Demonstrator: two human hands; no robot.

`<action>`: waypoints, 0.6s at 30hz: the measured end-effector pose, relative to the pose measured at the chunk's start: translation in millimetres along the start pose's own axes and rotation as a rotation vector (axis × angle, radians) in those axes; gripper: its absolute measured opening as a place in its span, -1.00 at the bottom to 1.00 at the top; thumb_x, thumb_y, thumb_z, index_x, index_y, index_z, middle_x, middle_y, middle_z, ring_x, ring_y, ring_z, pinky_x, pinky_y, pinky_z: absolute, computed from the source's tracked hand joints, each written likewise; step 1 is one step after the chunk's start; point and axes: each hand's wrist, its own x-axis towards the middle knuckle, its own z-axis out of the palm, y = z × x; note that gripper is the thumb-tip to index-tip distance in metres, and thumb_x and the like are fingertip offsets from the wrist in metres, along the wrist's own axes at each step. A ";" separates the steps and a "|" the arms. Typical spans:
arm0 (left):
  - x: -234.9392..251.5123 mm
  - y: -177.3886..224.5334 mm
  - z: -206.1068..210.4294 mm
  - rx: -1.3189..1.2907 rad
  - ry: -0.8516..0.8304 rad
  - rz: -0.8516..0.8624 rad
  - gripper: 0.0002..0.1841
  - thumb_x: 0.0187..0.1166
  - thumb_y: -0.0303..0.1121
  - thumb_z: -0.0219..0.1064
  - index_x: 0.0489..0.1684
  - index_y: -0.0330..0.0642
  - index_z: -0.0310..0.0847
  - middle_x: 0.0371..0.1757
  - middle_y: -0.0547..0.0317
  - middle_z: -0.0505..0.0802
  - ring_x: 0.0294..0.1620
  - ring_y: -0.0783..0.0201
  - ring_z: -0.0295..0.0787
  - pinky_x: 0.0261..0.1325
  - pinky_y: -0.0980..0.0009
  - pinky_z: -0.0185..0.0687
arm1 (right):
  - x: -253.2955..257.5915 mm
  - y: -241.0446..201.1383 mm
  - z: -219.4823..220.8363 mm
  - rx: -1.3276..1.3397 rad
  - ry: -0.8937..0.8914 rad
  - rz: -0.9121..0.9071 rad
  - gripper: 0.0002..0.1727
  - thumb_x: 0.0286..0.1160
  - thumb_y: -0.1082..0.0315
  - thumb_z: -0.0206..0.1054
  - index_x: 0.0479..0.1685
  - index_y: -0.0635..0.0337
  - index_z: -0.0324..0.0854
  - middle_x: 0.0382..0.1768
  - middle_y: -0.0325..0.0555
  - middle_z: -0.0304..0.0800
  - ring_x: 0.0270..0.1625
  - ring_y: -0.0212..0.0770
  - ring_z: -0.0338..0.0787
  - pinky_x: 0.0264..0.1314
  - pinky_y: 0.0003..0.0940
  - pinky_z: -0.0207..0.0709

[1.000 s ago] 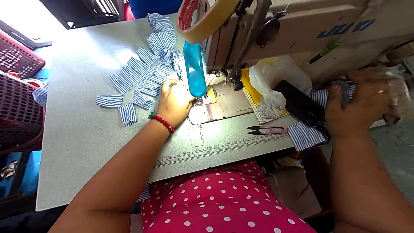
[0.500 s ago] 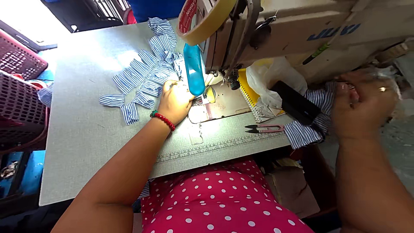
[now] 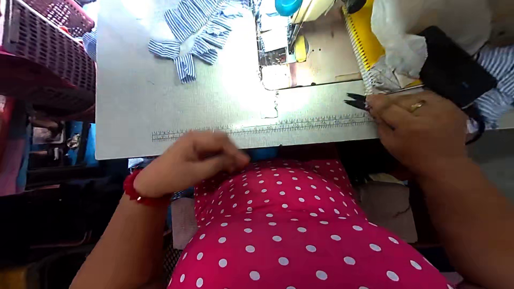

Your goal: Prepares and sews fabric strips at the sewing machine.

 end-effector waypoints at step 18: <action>36.9 -118.7 104.2 0.803 -0.398 -0.848 -0.57 0.76 -0.20 0.18 0.32 -0.39 0.64 0.32 -0.42 0.74 0.42 -0.39 0.62 0.41 -0.40 0.42 | -61.0 -27.7 -24.8 0.378 0.117 0.312 -0.52 0.74 0.07 0.09 0.25 0.31 0.64 -0.23 0.12 0.65 -0.23 0.02 0.63 -0.18 -0.01 0.53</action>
